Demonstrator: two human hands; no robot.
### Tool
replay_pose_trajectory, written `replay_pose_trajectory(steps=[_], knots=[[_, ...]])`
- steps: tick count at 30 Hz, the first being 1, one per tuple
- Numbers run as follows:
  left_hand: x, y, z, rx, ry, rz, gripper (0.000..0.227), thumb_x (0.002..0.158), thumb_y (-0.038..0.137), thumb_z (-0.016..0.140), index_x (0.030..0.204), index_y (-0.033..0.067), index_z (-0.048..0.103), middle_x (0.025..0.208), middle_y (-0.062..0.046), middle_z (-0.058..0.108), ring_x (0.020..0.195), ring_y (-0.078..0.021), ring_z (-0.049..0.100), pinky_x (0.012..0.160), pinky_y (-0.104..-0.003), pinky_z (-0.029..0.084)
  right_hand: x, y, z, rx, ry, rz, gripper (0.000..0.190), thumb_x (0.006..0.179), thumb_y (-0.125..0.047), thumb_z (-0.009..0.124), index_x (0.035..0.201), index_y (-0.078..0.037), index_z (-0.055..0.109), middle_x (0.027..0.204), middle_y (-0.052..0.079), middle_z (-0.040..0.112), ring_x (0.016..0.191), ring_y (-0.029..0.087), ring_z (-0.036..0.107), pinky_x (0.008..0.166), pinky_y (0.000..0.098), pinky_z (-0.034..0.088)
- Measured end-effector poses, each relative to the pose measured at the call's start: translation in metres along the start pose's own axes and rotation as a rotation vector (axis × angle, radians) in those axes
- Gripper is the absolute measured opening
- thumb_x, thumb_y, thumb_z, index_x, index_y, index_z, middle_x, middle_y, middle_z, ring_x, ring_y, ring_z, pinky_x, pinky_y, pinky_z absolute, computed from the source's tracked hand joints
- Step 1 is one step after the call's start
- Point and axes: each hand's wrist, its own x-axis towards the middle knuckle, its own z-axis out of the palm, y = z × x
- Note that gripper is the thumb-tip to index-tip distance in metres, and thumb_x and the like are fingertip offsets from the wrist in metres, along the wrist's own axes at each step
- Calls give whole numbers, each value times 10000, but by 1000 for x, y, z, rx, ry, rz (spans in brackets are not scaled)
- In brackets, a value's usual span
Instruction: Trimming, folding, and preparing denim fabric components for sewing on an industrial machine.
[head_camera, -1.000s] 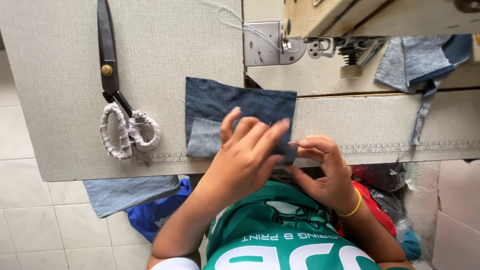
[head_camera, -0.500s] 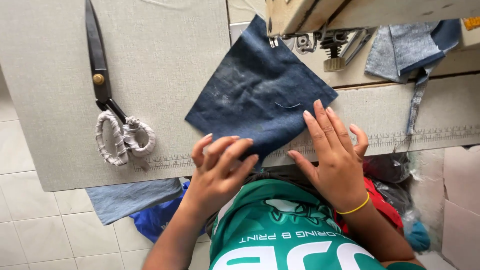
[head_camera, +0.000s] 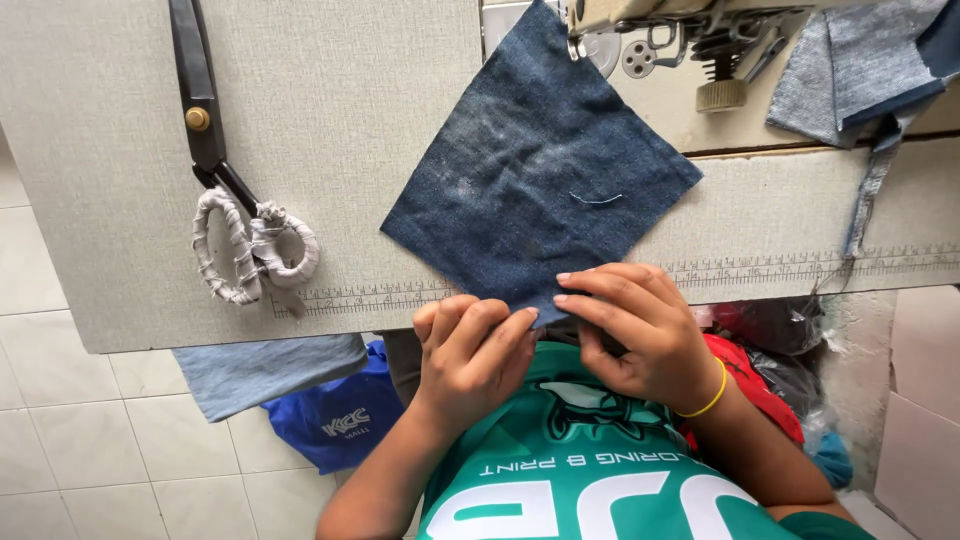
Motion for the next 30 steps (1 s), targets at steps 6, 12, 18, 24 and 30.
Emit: replay_pose_trajectory(steps=[6, 12, 18, 24, 30], knots=[[-1, 3, 7, 55, 45, -103, 42, 861, 221, 733, 868, 189, 759, 784, 20, 583, 753, -201, 542, 747, -336, 359, 7, -2, 4, 33, 85, 49, 118, 929, -89, 704, 990, -74, 804, 1063, 75, 783, 968, 280, 729, 871, 368, 556], [-1, 6, 10, 73, 69, -188, 118, 863, 260, 746, 802, 173, 694, 836, 14, 552, 807, -211, 506, 773, -339, 341, 11, -1, 6, 43, 103, 91, 68, 918, -81, 744, 946, -69, 806, 997, 67, 774, 911, 272, 718, 844, 366, 577], [5, 4, 1, 11, 12, -173, 148, 861, 310, 767, 859, 171, 715, 894, 4, 577, 856, -229, 517, 820, -339, 354, 13, -5, 3, 48, 95, 116, 53, 898, -62, 755, 931, -62, 797, 974, 79, 771, 892, 278, 715, 813, 372, 583], [14, -11, -11, -17, -109, -36, 80, 904, 165, 717, 976, 163, 749, 1053, -30, 665, 968, -248, 602, 836, -355, 359, 9, -15, -1, 68, 92, 150, 68, 896, -91, 725, 935, -70, 778, 1045, 91, 771, 941, 318, 712, 837, 415, 573], [36, -22, -13, -97, -213, 112, 120, 972, 150, 669, 863, 165, 718, 904, -8, 649, 898, -225, 621, 838, -356, 372, -4, -20, 8, -85, 126, 47, 165, 832, -220, 828, 961, -128, 784, 940, 52, 716, 855, 252, 651, 821, 385, 557]])
